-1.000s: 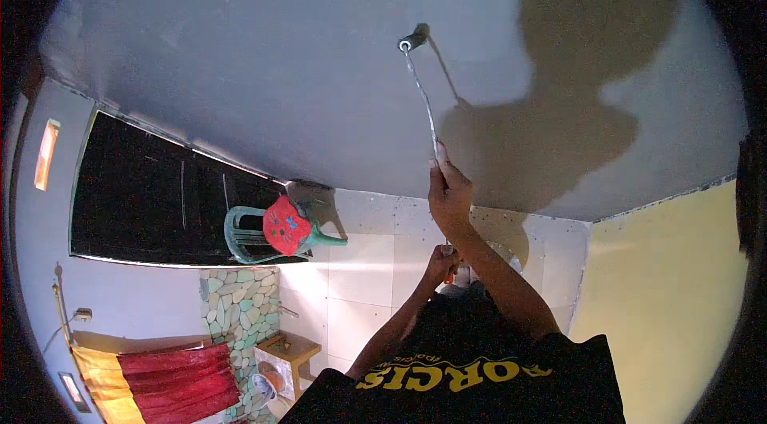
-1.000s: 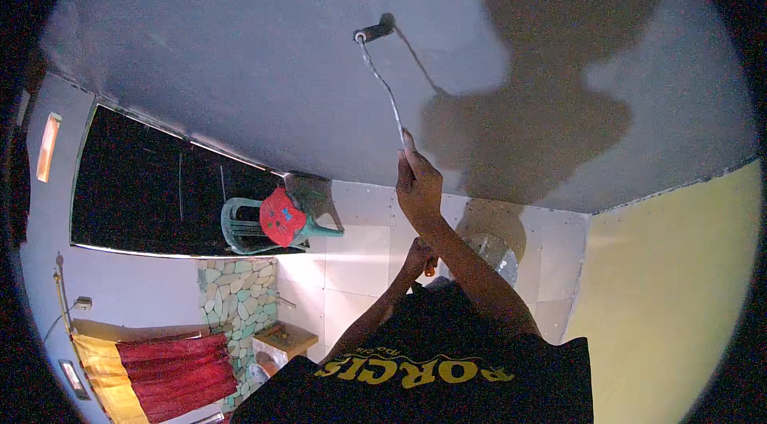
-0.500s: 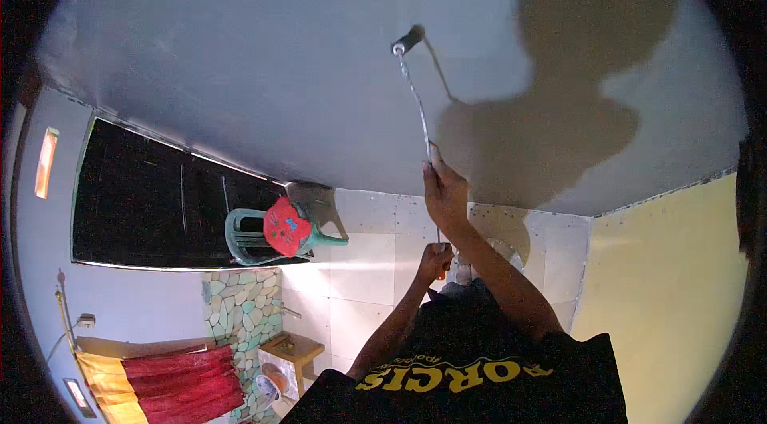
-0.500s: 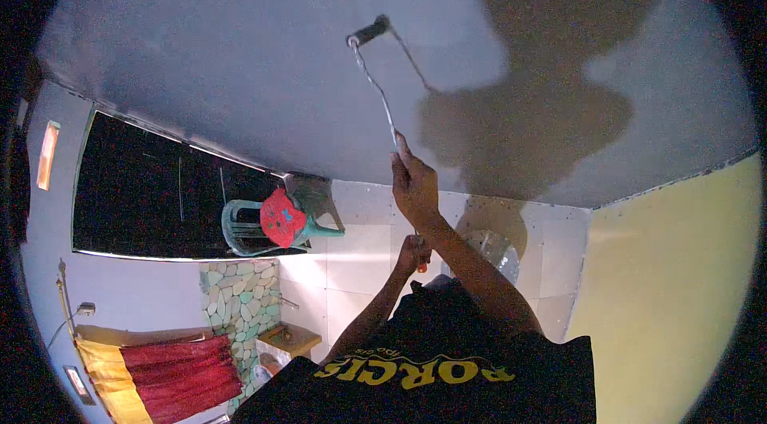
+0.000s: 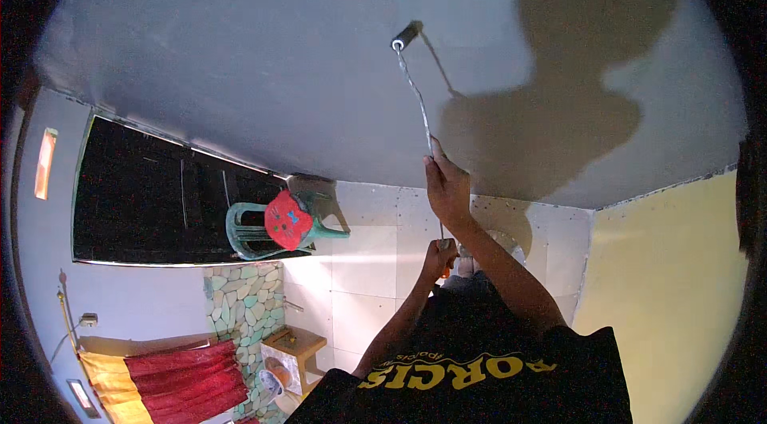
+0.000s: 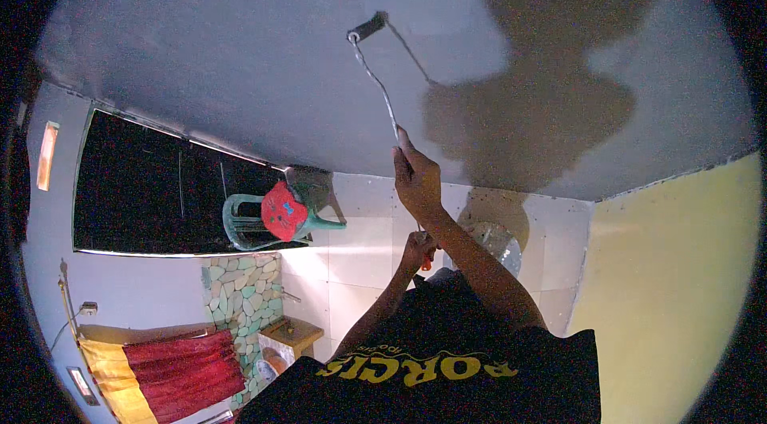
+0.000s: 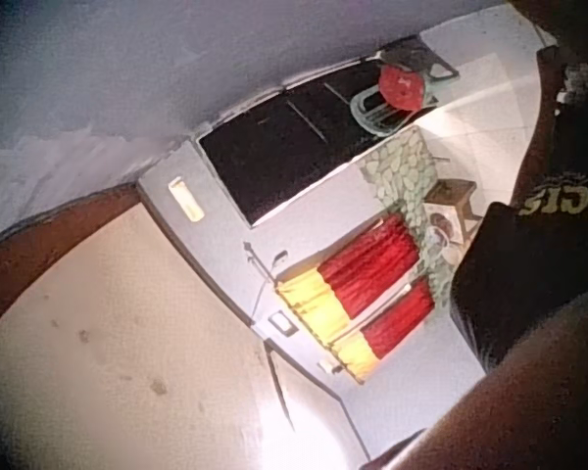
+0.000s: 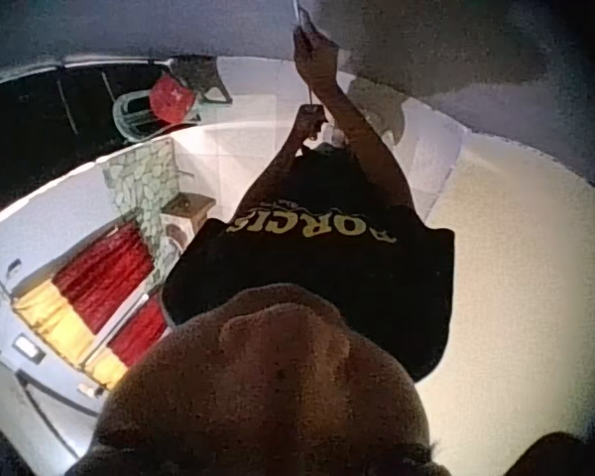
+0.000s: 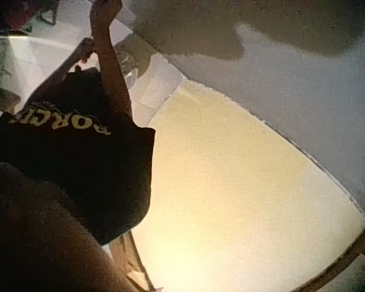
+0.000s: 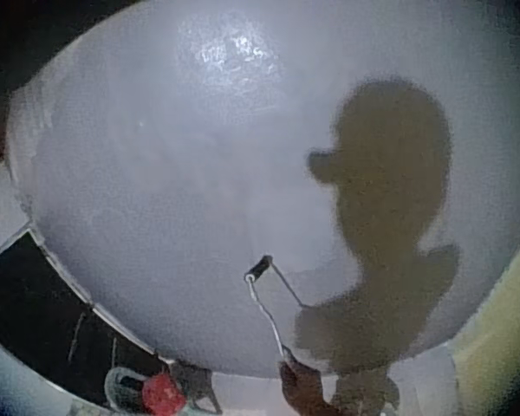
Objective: Applying gray paint to a ceiling using a paint roller.
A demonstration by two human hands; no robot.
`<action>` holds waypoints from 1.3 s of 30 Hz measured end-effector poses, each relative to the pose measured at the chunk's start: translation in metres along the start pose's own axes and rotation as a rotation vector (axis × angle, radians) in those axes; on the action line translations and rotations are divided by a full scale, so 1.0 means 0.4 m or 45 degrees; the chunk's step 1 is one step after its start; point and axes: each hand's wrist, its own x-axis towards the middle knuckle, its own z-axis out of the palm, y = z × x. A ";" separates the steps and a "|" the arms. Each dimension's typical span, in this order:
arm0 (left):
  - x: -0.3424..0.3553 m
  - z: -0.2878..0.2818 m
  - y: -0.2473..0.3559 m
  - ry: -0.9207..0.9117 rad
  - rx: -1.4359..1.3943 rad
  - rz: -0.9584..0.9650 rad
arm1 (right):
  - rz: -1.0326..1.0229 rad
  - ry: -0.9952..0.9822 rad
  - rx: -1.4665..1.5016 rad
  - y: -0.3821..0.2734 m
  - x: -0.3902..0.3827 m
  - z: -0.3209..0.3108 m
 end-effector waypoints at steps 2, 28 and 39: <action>-0.015 0.014 -0.019 0.094 0.077 -0.011 | -0.035 0.040 0.016 0.023 -0.007 0.004; -0.051 0.020 -0.031 0.079 0.059 -0.147 | 0.214 -0.035 0.242 0.031 -0.036 -0.003; -0.030 0.010 -0.129 0.035 0.049 -0.072 | 0.121 -0.126 0.070 0.019 -0.128 -0.023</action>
